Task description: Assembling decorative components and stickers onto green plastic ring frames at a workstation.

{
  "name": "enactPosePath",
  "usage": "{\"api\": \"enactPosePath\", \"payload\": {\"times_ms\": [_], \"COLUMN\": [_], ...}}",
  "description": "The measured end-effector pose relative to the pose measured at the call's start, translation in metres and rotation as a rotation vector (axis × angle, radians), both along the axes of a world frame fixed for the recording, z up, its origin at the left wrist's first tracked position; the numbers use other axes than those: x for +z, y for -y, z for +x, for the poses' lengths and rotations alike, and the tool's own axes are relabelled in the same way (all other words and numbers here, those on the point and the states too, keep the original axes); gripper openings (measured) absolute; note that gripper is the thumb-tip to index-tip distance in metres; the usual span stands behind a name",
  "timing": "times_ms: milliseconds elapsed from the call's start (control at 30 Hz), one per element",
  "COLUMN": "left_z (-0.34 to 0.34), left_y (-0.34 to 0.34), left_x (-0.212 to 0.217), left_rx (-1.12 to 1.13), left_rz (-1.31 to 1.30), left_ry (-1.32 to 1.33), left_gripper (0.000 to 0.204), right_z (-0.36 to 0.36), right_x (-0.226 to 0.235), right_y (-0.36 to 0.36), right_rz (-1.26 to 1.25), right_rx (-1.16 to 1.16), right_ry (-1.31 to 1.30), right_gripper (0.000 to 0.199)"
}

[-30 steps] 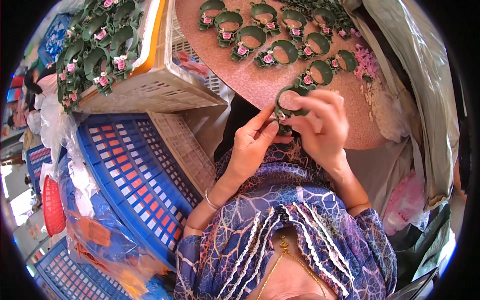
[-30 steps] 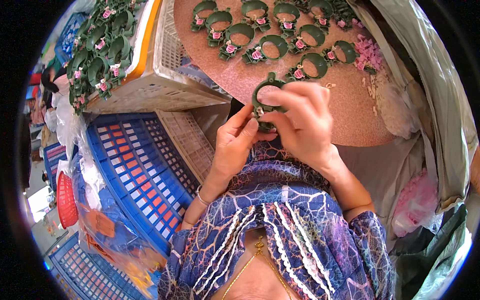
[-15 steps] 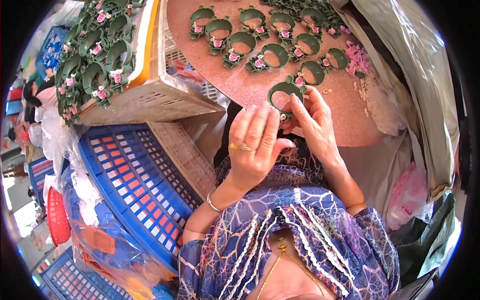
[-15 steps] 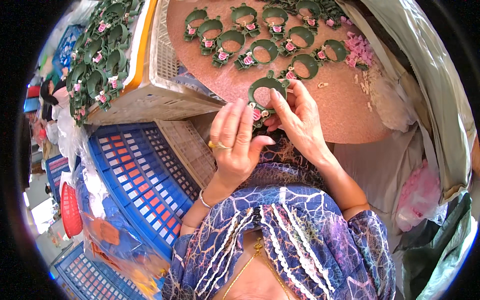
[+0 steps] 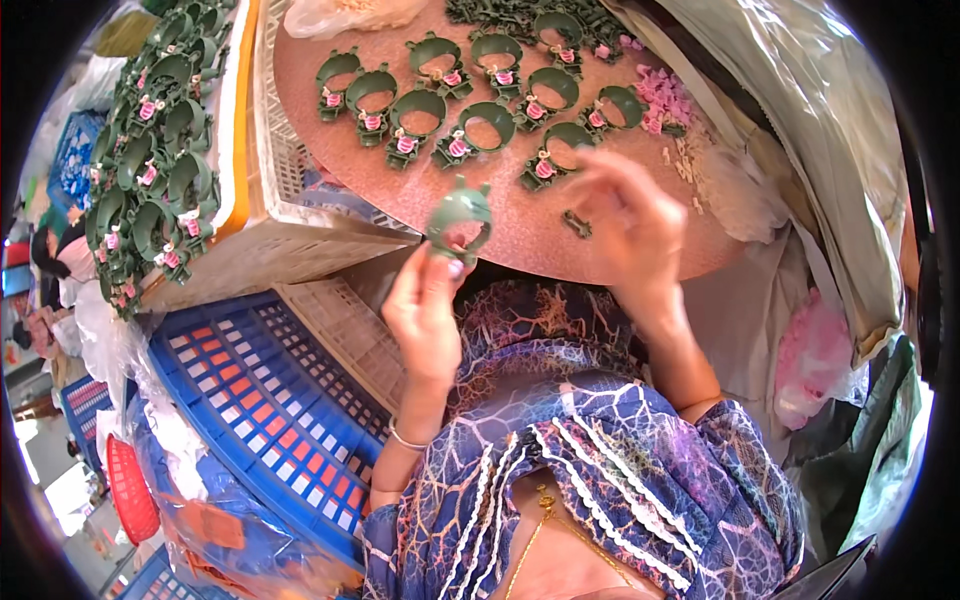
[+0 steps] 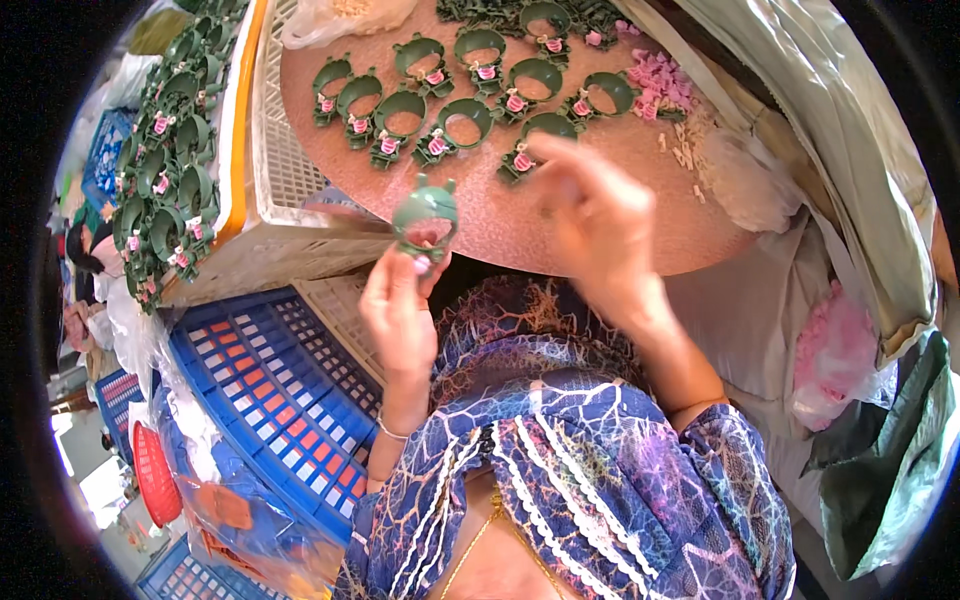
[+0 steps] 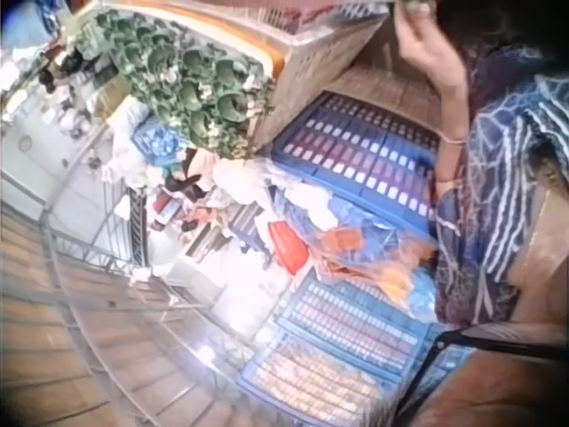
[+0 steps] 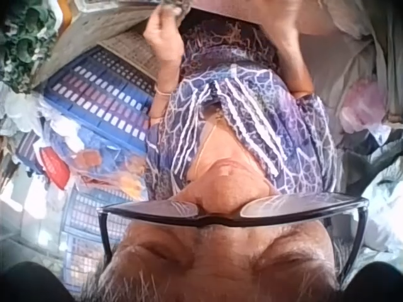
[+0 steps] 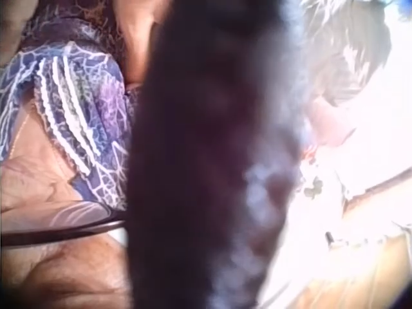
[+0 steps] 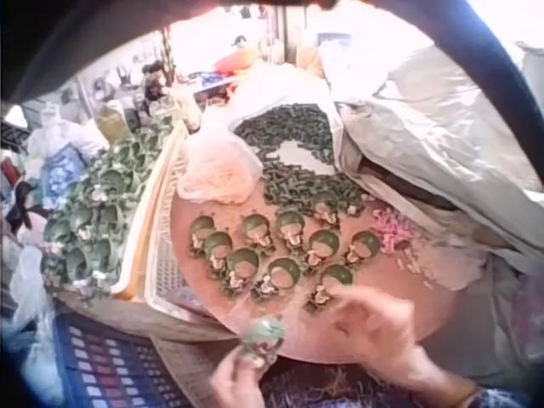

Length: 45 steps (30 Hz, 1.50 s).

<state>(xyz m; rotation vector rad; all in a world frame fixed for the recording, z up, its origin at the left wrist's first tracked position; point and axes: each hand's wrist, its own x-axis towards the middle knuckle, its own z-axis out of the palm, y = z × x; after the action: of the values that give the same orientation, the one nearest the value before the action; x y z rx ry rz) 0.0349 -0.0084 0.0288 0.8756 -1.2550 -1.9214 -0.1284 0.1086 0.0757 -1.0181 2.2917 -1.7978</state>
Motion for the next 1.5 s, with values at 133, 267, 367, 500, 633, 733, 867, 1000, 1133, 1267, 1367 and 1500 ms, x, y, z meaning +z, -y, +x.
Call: {"api": "enactPosePath", "payload": {"times_ms": [133, 267, 367, 500, 633, 733, 867, 1000, 1133, 1267, 1367, 1500], "left_z": [0.008, 0.003, -0.004, -0.006, -0.006, -0.009, -0.012, -0.014, -0.016, -0.015, -0.014, 0.001], "left_y": [0.025, 0.026, 0.022, 0.019, 0.016, 0.011, 0.009, 0.003, 0.001, 0.001, 0.004, 0.007], "left_x": [0.000, -0.007, -0.004, -0.009, -0.014, -0.017, -0.022, -0.014, -0.011, -0.016, -0.011, 0.012], "left_rx": [-0.064, -0.089, -0.120, -0.187, -0.195, -0.220, -0.262, -0.231, -0.197, -0.208, -0.235, -0.324], "left_rz": [0.571, 0.623, 0.585, 0.568, 0.564, 0.559, 0.514, 0.403, 0.341, 0.297, 0.346, -0.418], "left_ry": [-0.194, -0.199, -0.213, -0.281, -0.282, -0.301, -0.316, -0.313, -0.242, -0.281, -0.362, -0.001], "left_gripper": [0.032, 0.032, 0.032, 0.031, 0.028, 0.026, 0.028, 0.024, 0.026, 0.026, 0.028, 0.034], "right_z": [-0.050, -0.027, -0.017, -0.014, -0.022, -0.014, 0.011, 0.026, 0.030, 0.033, 0.034, 0.018], "right_x": [-0.002, -0.026, -0.036, -0.046, -0.051, -0.040, -0.021, -0.028, -0.032, -0.031, -0.031, -0.047], "right_y": [-0.036, -0.042, -0.036, -0.038, -0.041, -0.042, -0.031, -0.013, -0.007, -0.003, 0.000, -0.004], "right_rz": [0.381, 0.350, 0.499, 0.472, 0.386, 0.318, 0.060, -0.194, -0.043, -0.093, -0.284, -0.532], "right_rx": [-0.007, 0.236, 0.159, 0.094, 0.166, 0.122, 0.288, 0.443, 0.398, 0.397, 0.310, 0.408], "right_ry": [-0.124, -0.195, -0.235, -0.089, -0.424, -0.169, 0.520, 0.536, 0.392, 0.396, 0.619, 1.096], "right_gripper": [0.013, 0.041, 0.040, 0.030, 0.022, 0.017, 0.018, 0.017, 0.018, 0.016, 0.014, 0.020]}}
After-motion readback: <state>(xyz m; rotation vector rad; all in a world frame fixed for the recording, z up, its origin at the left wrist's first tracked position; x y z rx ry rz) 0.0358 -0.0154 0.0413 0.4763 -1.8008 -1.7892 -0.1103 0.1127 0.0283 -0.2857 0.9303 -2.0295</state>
